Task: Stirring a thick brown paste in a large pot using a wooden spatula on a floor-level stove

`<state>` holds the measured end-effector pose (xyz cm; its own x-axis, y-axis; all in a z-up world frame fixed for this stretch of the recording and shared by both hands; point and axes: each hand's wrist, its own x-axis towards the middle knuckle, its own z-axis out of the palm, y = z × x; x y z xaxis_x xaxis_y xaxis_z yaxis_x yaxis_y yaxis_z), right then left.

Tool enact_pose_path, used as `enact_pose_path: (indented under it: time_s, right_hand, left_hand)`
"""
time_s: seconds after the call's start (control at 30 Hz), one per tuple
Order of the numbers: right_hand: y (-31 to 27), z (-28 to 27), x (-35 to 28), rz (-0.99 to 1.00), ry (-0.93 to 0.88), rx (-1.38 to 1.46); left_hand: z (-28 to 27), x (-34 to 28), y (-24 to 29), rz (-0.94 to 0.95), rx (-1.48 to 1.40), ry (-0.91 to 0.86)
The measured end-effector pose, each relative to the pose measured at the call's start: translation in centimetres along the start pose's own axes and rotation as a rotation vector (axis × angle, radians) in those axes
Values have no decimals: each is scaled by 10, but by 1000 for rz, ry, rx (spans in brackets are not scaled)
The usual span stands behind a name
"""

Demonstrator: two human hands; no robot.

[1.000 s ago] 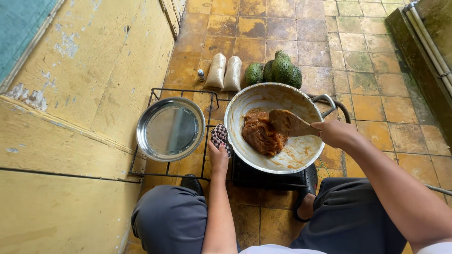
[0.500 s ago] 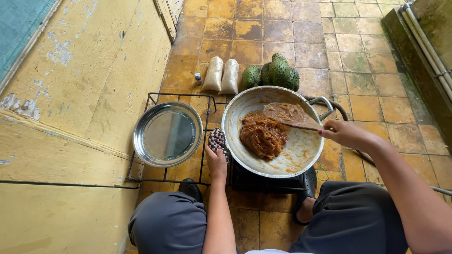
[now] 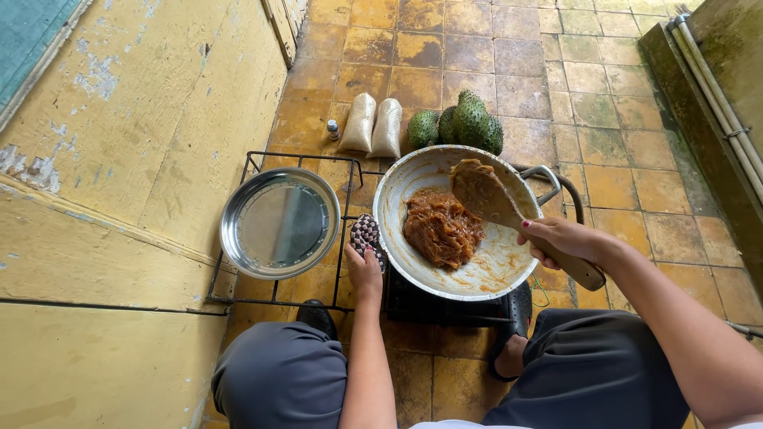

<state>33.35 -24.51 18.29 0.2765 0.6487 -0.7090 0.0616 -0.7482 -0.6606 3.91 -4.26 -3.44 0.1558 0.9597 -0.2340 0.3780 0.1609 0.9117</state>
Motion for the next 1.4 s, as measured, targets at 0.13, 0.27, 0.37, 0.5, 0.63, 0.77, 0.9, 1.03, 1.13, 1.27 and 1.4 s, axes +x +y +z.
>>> enact_pose_path:
  time_s: [0.13,0.27,0.37,0.5,0.63,0.77,0.9,1.03,1.13,1.27,1.4]
  right_hand:
    - [2,0,6,3,80,-41]
    - [6,5,17,-8,200,-256]
    - [-8,12,15,41,227,-503]
    - [21,-1,38,112,143,-891]
    - [-15,8,-5,300,200,-1180]
    - [-39,7,-35,342,198,-1068]
    - [-42,10,-37,297,235,-1034]
    - [-16,11,-10,234,208,-1037]
    - [-9,11,6,197,168,-1099]
    - [-39,19,-26,285,223,-1213]
    - [-54,15,-59,313,342,-1310]
  left_hand:
    - [0,1,0,3,-7,-16]
    - [0,2,-1,-9,-8,-34]
    - [1,2,-3,-4,-8,-38]
    - [4,9,-10,-1,-18,-30]
    - [2,12,-12,-7,-15,-62]
    - [-6,8,1,-14,-29,-101]
    - [-3,9,-5,-9,-29,-87]
    - [-3,10,-8,-9,-44,-92]
    - [-8,15,-2,-13,-73,-98]
    - [-32,-2,37,-136,-81,-191]
    - [-47,-1,47,-296,7,-288]
